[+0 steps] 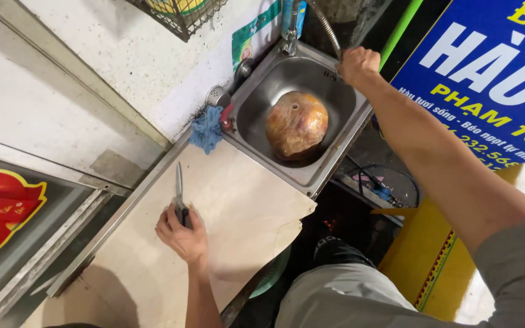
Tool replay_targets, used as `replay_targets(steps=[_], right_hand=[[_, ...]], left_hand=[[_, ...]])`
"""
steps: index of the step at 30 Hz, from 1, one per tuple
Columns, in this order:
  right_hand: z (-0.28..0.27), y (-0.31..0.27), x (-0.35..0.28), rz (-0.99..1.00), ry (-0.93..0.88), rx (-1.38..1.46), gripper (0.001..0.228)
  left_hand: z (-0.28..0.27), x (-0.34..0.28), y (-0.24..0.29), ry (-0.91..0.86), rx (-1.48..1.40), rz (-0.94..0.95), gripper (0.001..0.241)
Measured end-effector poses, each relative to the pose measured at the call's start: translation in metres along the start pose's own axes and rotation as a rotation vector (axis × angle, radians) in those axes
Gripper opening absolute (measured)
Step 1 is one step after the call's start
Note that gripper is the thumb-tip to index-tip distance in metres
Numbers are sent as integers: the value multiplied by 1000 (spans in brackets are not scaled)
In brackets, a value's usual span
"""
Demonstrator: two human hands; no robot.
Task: The person handles bread rolls on trays, cleans a prep counter, and opens a plastic bag of cooked food using scissors.
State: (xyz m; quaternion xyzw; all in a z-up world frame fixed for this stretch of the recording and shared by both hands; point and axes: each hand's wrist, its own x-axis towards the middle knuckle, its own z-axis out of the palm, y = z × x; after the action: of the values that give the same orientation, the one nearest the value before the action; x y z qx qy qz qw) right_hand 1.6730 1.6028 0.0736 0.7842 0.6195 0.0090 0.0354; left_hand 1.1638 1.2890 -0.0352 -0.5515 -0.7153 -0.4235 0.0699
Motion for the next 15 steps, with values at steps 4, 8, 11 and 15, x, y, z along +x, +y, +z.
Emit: replay_targets(steps=[4,8,11,15], right_hand=[[4,-4,2,75,-118,-19,59],[-17,-11,-31,10,-19,88,48],[-13,-17,-44,57,-97,165,51],[0,-15,-76,65,106,418,61]], left_hand=[[3,-2,-6,30,41,23,47],[13,-1,-10,57,54,-33,51],[11,-7,-18,72,114,-5,52],[12,-11,-17,96,237,46,58]])
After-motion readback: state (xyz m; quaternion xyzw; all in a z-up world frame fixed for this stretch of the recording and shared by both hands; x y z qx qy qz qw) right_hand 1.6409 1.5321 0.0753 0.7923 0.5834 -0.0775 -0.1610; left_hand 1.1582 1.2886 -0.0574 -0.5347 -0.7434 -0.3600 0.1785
